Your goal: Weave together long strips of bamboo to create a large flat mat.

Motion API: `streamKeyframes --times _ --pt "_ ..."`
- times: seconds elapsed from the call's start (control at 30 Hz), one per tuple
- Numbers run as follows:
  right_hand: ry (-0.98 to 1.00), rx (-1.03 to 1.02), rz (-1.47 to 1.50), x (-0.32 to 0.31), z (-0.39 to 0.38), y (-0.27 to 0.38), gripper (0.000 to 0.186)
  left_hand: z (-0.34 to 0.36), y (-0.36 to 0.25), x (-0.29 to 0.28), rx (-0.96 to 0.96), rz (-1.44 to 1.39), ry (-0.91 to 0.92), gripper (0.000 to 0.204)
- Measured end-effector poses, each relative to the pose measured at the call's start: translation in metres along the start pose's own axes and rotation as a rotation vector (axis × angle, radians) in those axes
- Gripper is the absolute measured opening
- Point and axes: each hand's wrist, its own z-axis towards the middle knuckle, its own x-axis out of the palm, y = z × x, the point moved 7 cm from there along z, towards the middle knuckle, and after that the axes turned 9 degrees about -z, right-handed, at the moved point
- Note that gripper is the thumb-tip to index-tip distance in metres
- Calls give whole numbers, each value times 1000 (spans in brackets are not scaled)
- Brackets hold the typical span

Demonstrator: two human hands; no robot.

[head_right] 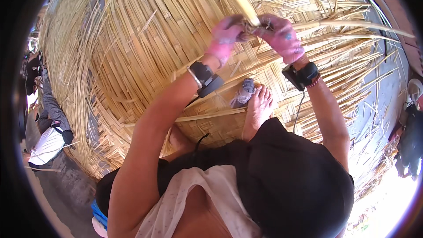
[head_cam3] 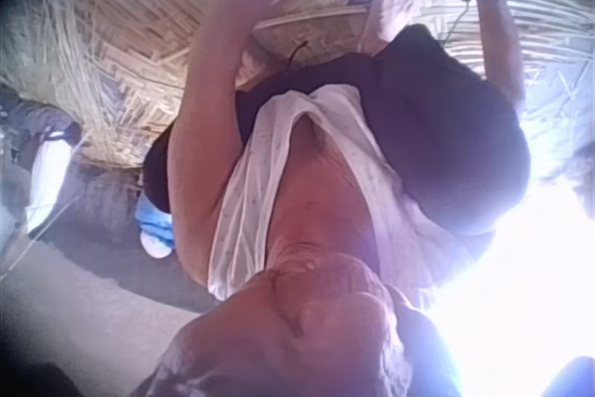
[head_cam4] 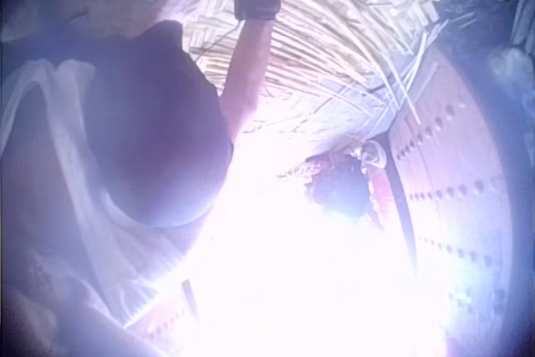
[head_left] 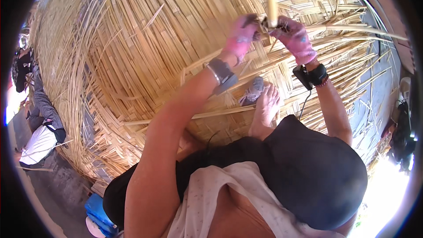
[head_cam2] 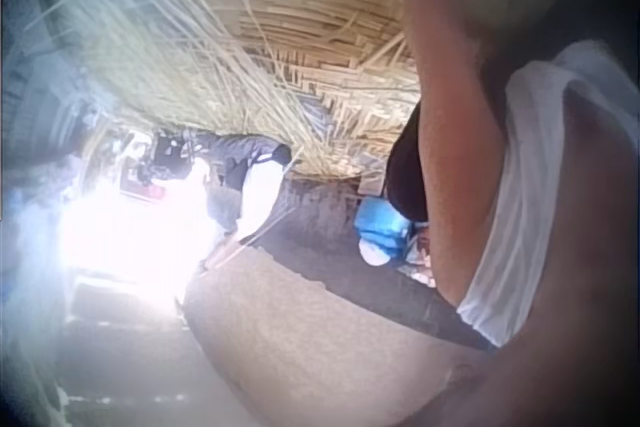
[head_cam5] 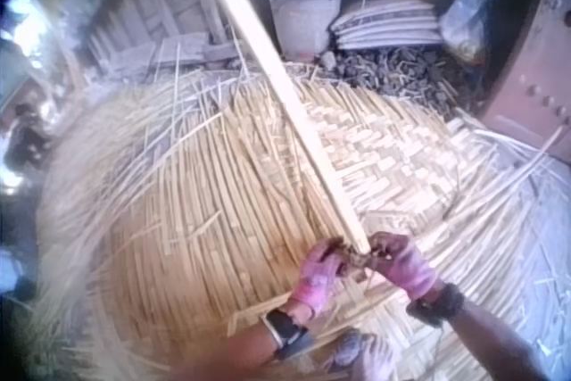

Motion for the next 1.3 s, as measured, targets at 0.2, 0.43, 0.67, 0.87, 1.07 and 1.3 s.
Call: streamKeyframes --times 0.2,0.43,0.67,0.87,1.07,1.3 --pt "253 -141 -1041 -5 27 -27 21 -29 -57 -47 613 786 -81 20" --pt "326 -101 -930 -2 33 -49 19 -48 -34 -67 409 1244 -1 19" --pt "199 -335 -1157 4 44 -17 18 -45 -21 -69 175 1418 32 27" --pt "105 83 -676 17 58 -17 45 -52 -23 -64 162 1348 40 30" --pt "-39 139 -117 10 57 -14 29 -52 -40 -75 261 1223 -111 32" --pt "-148 42 -140 -19 26 3 25 -52 -48 -105 287 1127 -284 28"
